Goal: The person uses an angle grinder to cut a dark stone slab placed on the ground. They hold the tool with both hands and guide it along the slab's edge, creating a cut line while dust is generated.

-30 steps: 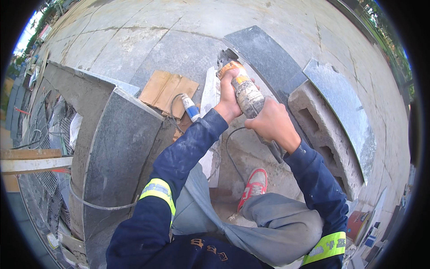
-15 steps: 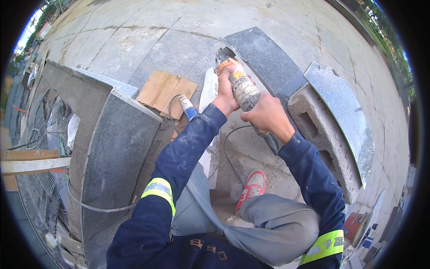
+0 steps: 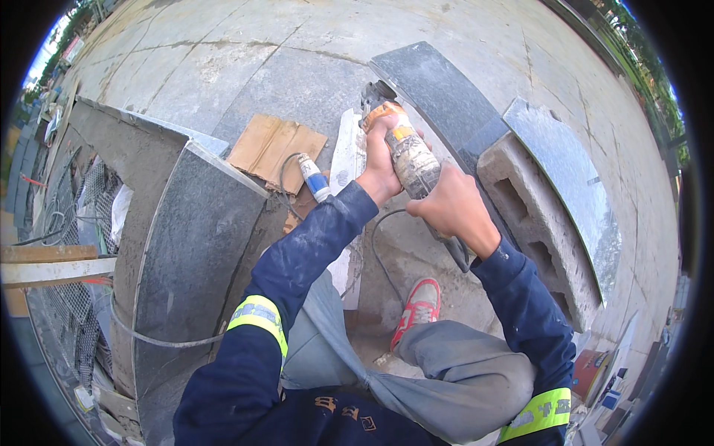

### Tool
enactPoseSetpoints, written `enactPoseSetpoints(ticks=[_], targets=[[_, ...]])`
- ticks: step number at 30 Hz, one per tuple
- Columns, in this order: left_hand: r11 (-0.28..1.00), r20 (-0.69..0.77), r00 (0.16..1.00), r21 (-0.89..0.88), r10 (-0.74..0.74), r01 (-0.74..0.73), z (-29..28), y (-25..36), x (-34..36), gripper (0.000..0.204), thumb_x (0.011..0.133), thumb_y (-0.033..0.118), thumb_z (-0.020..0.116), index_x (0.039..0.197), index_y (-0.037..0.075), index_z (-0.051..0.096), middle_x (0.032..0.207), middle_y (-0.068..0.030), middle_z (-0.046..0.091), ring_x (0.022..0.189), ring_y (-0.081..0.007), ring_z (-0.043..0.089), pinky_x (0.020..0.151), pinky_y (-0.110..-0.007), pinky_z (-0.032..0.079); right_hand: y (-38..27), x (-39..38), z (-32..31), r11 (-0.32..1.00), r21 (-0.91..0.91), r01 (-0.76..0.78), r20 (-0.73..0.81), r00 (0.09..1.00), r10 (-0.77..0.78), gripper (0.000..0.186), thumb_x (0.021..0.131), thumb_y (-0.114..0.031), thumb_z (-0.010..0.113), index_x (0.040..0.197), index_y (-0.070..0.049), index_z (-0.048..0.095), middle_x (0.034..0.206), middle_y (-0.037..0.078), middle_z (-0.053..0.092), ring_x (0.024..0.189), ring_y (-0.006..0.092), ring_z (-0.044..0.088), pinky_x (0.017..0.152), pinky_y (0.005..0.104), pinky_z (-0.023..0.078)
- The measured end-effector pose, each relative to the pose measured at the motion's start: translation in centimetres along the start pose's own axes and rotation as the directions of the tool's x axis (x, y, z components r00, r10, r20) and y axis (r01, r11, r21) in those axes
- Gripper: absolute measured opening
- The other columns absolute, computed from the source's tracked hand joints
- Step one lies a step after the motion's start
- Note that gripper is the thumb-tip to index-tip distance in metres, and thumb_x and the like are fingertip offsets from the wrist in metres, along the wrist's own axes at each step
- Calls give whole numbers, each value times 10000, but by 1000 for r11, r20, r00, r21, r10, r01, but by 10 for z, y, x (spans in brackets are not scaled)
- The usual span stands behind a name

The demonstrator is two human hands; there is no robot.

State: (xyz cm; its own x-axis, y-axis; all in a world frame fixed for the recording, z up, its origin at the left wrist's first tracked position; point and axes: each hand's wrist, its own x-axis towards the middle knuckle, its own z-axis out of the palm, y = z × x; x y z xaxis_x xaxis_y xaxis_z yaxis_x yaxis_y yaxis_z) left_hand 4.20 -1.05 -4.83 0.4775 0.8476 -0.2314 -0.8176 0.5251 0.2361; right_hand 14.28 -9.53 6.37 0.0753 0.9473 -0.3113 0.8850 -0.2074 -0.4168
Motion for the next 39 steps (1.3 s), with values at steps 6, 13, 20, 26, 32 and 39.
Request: enactPoseSetpoints(ticks=[6, 13, 20, 26, 32, 39], targets=[[999, -37, 999, 43, 30, -28, 10, -8, -15, 493, 786, 414, 589, 1024, 2, 458, 853, -118, 544, 767, -293, 616, 664, -434, 554, 6, -13, 0, 1000, 19, -3, -8, 1000, 3, 551, 620, -262, 752, 951, 132, 552, 844, 304, 640, 834, 404, 659, 748, 400, 535], [1000, -36, 999, -5, -19, 19, 4, -8, -10, 515, 752, 393, 612, 1088, 53, 421, 862, -130, 532, 730, -304, 609, 653, -463, 542, 5, -13, -1, 1000, 10, -14, -7, 1000, 14, 542, 613, -265, 751, 938, 128, 568, 846, 305, 640, 838, 407, 658, 756, 399, 533], [999, -44, 999, -22, -30, 29, 2, 4, 4, 505, 755, 400, 603, 1059, 31, 440, 864, -132, 534, 740, -304, 611, 659, -472, 541, -2, 5, -2, 999, 33, -22, 11, 1000, 22, 499, 604, -245, 726, 894, 139, 593, 822, 299, 644, 794, 393, 668, 710, 385, 540], [999, -26, 1000, 38, -15, 16, -5, 14, 20, 525, 764, 417, 610, 1024, -11, 453, 862, -135, 540, 780, -294, 607, 687, -436, 541, -2, 26, 1, 999, 38, -18, 36, 999, 17, 515, 598, -254, 732, 899, 140, 595, 825, 291, 648, 792, 375, 674, 703, 377, 543], [998, -41, 999, 54, 28, -26, -8, 11, 26, 523, 752, 413, 616, 1025, -6, 463, 867, -137, 545, 778, -295, 611, 679, -439, 546, 0, 33, 5, 999, 13, -37, 27, 999, 37, 548, 604, -281, 748, 929, 129, 587, 867, 284, 652, 819, 361, 676, 719, 373, 546], [999, -19, 999, -10, -30, 30, -10, 7, 18, 535, 749, 399, 625, 1048, -6, 446, 871, -131, 538, 781, -296, 609, 682, -447, 547, 1, 21, 4, 999, 8, -31, 22, 999, 31, 567, 607, -287, 750, 946, 133, 577, 871, 292, 647, 837, 375, 670, 735, 381, 544]])
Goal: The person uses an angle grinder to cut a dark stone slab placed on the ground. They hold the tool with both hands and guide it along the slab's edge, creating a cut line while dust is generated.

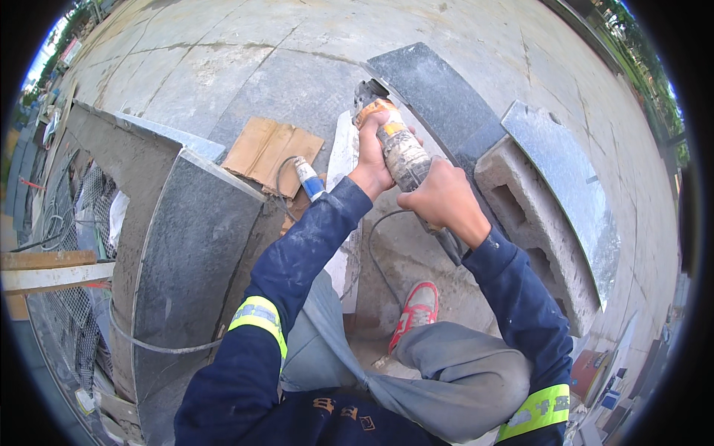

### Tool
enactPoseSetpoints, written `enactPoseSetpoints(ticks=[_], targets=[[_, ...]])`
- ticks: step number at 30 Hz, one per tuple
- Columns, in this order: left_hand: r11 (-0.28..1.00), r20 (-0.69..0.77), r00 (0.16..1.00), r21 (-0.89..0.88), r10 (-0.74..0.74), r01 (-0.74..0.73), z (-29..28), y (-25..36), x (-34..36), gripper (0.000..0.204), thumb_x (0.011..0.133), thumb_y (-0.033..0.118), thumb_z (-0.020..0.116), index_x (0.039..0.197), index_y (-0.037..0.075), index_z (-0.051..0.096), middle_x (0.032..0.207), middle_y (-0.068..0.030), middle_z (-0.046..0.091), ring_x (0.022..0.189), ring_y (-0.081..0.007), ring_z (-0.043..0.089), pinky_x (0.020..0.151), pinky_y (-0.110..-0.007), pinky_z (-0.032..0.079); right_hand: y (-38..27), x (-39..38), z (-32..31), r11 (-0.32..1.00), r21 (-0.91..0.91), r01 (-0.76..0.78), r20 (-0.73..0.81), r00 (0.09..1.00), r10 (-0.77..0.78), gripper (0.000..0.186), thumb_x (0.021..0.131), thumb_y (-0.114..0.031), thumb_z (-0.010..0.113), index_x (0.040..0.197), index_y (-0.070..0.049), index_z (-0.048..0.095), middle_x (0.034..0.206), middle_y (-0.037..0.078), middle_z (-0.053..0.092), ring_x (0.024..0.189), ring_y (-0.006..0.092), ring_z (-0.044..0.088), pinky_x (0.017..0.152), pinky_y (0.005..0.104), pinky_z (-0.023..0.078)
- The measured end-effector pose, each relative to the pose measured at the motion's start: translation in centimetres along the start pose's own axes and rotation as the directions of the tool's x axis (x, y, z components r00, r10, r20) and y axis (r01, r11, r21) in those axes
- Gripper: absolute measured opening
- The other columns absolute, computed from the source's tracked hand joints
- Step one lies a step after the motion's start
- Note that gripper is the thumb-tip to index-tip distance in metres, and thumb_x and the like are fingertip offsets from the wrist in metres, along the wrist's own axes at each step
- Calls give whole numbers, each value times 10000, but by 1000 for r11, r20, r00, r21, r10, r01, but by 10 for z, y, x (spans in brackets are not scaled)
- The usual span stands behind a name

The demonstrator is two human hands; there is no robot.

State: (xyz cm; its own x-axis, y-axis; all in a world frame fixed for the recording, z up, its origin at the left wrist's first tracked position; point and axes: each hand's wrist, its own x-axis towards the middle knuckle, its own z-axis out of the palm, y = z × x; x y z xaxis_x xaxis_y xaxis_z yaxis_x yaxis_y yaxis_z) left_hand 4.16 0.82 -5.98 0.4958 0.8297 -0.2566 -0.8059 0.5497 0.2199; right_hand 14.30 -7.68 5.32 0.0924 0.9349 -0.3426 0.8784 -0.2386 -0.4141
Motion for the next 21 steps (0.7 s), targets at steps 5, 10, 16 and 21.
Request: enactPoseSetpoints(ticks=[5, 10, 16, 21], targets=[[1000, -14, 1000, -4, 9, -9, 4, -7, -9, 536, 759, 399, 622, 1061, -2, 435, 867, -125, 538, 787, -291, 606, 683, -447, 546, 2, -10, -1, 1000, 3, 0, -5, 1000, 0, 566, 610, -287, 747, 947, 134, 573, 865, 299, 644, 831, 391, 666, 740, 388, 542], [1000, 20, 1000, 1, 19, -19, 6, -12, -17, 485, 774, 391, 609, 1049, 30, 439, 869, -110, 549, 788, -290, 608, 683, -443, 549, 7, -20, 2, 1000, 6, 26, -34, 999, -25, 560, 609, -274, 745, 944, 137, 567, 850, 303, 642, 822, 401, 664, 739, 393, 540], [999, 38, 999, 21, 38, -39, 8, -17, -23, 457, 784, 392, 595, 1020, 26, 456, 859, -111, 553, 784, -286, 611, 676, -437, 551, 9, -28, 1, 999, 20, 34, -45, 998, -34, 540, 609, -255, 742, 936, 136, 564, 839, 310, 639, 824, 410, 660, 733, 397, 538], [1000, 37, 999, 14, 24, -25, 11, -20, -28, 445, 793, 401, 580, 980, 10, 477, 846, -112, 556, 782, -281, 613, 671, -431, 553, 12, -32, 2, 998, 11, 64, -61, 996, -63, 556, 608, -262, 758, 949, 131, 561, 837, 306, 640, 826, 412, 659, 745, 400, 535]])
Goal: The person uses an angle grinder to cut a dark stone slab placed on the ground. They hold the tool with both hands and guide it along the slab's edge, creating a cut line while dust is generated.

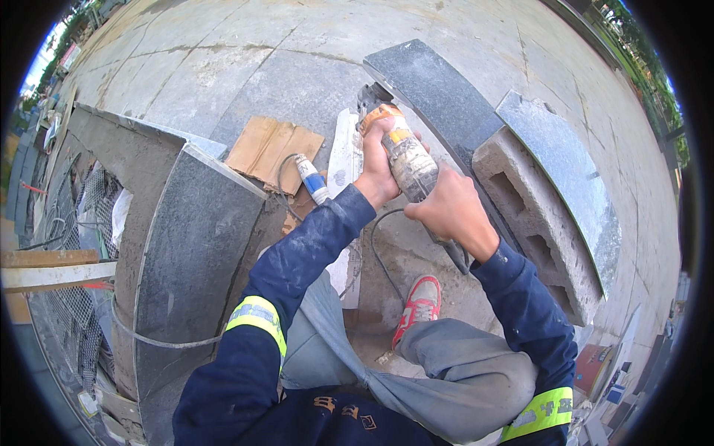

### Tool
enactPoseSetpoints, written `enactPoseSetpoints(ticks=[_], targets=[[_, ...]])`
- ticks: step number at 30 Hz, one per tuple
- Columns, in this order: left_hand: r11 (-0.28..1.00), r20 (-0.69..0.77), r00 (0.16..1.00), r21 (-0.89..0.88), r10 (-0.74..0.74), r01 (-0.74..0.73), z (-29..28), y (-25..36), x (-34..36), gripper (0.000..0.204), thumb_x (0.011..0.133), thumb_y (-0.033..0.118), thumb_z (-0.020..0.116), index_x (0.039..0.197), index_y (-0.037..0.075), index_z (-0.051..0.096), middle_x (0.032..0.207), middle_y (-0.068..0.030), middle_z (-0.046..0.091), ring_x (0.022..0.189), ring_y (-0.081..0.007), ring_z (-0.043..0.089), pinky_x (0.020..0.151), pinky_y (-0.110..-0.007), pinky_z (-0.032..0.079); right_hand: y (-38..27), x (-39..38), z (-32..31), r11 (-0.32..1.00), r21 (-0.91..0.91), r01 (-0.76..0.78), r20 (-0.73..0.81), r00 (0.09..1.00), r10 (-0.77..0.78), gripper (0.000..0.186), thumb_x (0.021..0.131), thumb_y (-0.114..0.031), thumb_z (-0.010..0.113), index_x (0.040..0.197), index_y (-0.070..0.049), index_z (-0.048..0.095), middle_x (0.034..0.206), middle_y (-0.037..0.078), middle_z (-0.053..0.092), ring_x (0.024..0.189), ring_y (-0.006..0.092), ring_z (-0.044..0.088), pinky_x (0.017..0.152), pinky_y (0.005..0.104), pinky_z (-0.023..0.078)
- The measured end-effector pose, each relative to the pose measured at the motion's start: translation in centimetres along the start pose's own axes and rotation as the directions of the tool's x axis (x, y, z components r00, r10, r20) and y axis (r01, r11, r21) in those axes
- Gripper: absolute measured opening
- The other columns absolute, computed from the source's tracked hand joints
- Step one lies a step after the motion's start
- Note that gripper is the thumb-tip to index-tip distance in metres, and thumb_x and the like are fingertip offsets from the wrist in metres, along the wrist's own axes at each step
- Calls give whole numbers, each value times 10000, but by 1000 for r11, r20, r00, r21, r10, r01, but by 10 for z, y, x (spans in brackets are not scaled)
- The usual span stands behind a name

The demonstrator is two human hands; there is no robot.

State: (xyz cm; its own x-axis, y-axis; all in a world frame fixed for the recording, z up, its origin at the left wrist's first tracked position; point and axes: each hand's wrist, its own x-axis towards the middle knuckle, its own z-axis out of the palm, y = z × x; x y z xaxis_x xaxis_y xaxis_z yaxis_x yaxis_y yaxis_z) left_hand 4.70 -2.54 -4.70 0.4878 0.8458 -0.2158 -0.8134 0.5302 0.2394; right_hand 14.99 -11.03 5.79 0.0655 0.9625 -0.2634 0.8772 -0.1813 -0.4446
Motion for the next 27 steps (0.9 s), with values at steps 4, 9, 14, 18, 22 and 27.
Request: enactPoseSetpoints(ticks=[4, 9, 14, 18, 22, 27], targets=[[1000, -2, 1000, -5, -6, 6, 3, -2, -4, 442, 796, 401, 579, 977, 11, 477, 846, -111, 557, 782, -283, 615, 666, -430, 552, -1, -5, -1, 1000, 0, -16, -2, 1000, 16, 565, 612, -271, 767, 958, 124, 560, 846, 303, 640, 836, 411, 658, 754, 397, 534], [999, -6, 1000, 21, 29, -29, 4, -3, -4, 452, 793, 405, 583, 993, 16, 471, 843, -114, 555, 781, -284, 614, 664, -430, 550, -2, -6, -4, 999, -20, -32, 11, 999, 32, 547, 612, -260, 755, 947, 128, 566, 840, 298, 643, 828, 411, 659, 751, 397, 535], [1000, -37, 999, 1, 4, -4, 2, 2, 2, 479, 785, 406, 592, 1034, 23, 446, 851, -121, 550, 776, -289, 611, 666, -434, 548, -5, 3, -5, 999, -27, -30, 23, 999, 30, 485, 607, -255, 729, 872, 128, 593, 806, 290, 648, 797, 406, 664, 726, 398, 536], [999, -4, 999, -18, -40, 40, -1, 9, 9, 497, 780, 400, 600, 1060, 27, 428, 865, -120, 544, 776, -292, 606, 669, -437, 545, -3, 14, -2, 1000, 11, -23, 10, 1000, 23, 506, 589, -281, 731, 863, 127, 612, 799, 269, 655, 782, 370, 675, 707, 383, 537], [1000, -54, 998, -10, 23, -24, -2, 10, 16, 515, 751, 383, 631, 1085, 54, 418, 844, -130, 548, 715, -296, 616, 646, -462, 549, -2, 29, -6, 995, 44, -86, 127, 989, 80, 537, 561, -317, 742, 855, 121, 639, 801, 241, 663, 761, 320, 681, 690, 356, 539], [1000, -55, 998, 12, 25, -25, -5, 15, 24, 506, 752, 378, 633, 1089, 69, 418, 848, -129, 555, 728, -298, 623, 649, -461, 552, 2, 42, -3, 991, 59, -116, 181, 978, 104, 544, 557, -338, 748, 850, 111, 653, 816, 229, 669, 761, 302, 682, 691, 341, 543]])
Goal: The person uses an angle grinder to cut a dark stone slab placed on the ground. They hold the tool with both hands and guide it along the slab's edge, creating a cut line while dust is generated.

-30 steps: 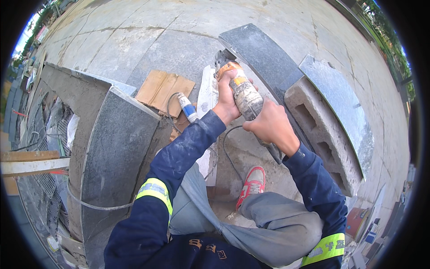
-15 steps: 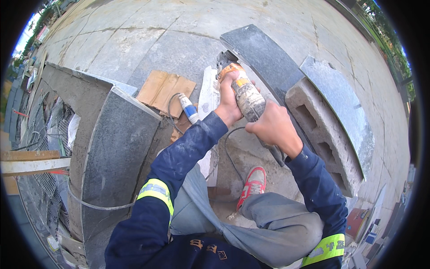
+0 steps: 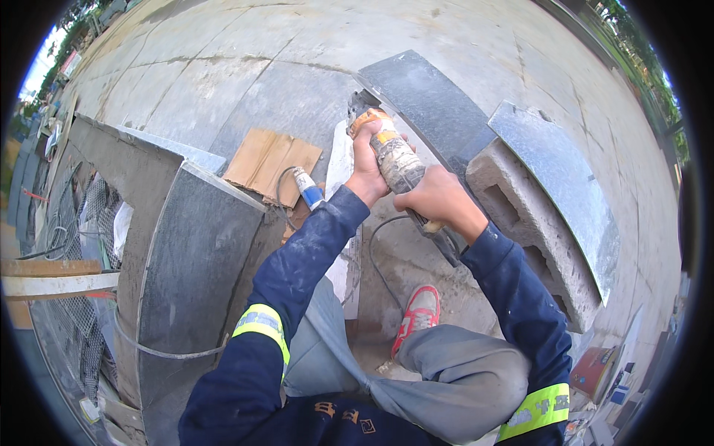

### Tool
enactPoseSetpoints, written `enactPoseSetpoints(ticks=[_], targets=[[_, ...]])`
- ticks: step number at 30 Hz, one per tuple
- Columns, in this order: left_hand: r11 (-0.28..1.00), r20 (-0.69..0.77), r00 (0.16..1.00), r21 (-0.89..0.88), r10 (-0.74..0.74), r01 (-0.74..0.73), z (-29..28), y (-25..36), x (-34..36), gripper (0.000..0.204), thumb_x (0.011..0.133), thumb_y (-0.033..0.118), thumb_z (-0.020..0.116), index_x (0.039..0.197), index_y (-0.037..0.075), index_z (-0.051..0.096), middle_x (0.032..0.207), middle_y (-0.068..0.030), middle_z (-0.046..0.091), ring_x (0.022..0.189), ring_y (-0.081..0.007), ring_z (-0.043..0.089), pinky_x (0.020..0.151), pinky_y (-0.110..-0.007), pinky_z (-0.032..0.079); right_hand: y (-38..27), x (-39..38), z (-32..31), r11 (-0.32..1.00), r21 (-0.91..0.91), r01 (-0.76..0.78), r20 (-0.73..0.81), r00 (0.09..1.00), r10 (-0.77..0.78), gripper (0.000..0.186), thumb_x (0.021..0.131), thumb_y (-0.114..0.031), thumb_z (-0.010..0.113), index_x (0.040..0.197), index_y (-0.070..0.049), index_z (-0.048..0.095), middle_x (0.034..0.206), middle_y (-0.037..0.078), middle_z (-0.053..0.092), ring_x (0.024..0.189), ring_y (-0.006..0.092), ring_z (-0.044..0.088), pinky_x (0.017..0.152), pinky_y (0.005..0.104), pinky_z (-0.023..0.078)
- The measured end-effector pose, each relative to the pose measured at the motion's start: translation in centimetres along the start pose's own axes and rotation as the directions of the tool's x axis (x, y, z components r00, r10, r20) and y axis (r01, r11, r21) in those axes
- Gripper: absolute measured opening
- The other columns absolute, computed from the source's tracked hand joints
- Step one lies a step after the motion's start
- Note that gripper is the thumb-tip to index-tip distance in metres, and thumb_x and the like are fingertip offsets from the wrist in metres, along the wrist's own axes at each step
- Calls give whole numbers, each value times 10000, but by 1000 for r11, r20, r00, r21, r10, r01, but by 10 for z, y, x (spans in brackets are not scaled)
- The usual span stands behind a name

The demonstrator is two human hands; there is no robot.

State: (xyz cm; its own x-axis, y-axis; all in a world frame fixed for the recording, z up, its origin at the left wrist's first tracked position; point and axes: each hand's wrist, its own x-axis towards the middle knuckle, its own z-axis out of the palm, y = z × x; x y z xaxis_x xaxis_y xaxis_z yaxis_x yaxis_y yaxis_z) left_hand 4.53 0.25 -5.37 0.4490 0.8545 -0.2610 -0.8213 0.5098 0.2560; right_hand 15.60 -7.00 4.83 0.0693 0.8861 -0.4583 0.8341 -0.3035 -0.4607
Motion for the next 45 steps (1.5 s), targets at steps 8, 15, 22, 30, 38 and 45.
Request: enactPoseSetpoints(ticks=[8, 15, 22, 30, 38, 45], targets=[[998, 6, 1000, 57, -25, 25, -12, 5, 16, 495, 770, 434, 595, 1014, 20, 478, 861, -117, 557, 785, -287, 607, 687, -434, 542, -2, 11, -1, 1000, -1, -9, -7, 1000, 9, 549, 564, -328, 768, 875, 109, 650, 838, 225, 671, 765, 291, 685, 695, 320, 547], [999, 10, 1000, 21, -29, 29, -6, -2, 3, 463, 785, 433, 581, 966, 15, 501, 865, -101, 555, 779, -272, 597, 689, -440, 536, 2, -3, -1, 1000, 0, 13, 4, 1000, -13, 537, 596, -331, 783, 873, 110, 649, 831, 226, 671, 764, 283, 688, 701, 319, 550], [998, 39, 999, 50, -25, 23, -3, -9, -8, 477, 778, 438, 599, 965, 10, 502, 863, -100, 550, 807, -276, 592, 701, -451, 533, 8, -16, 1, 999, -25, 39, -23, 999, -39, 532, 598, -334, 782, 856, 111, 646, 790, 235, 667, 738, 310, 688, 690, 329, 555], [998, 44, 999, 62, -19, 17, 3, -13, -23, 470, 781, 445, 587, 964, 20, 505, 850, -95, 546, 808, -276, 591, 707, -454, 533, 7, -34, -3, 1000, 4, 30, -7, 1000, -30, 535, 597, -332, 777, 837, 125, 639, 793, 265, 659, 762, 348, 682, 693, 363, 554], [997, 19, 999, 63, -50, 48, 7, -18, -33, 476, 783, 452, 586, 965, 19, 504, 851, -95, 550, 811, -275, 591, 709, -449, 533, 11, -43, -3, 998, 35, 59, -19, 998, -59, 503, 594, -317, 754, 784, 132, 631, 737, 265, 646, 716, 356, 675, 672, 371, 547], [997, 33, 998, 64, -52, 50, 3, -7, -16, 476, 785, 448, 599, 968, 19, 502, 862, -101, 550, 823, -277, 589, 725, -450, 531, 8, -26, -3, 997, 32, 70, -12, 998, -69, 483, 598, -311, 735, 820, 109, 650, 762, 245, 658, 725, 330, 680, 676, 352, 551]])
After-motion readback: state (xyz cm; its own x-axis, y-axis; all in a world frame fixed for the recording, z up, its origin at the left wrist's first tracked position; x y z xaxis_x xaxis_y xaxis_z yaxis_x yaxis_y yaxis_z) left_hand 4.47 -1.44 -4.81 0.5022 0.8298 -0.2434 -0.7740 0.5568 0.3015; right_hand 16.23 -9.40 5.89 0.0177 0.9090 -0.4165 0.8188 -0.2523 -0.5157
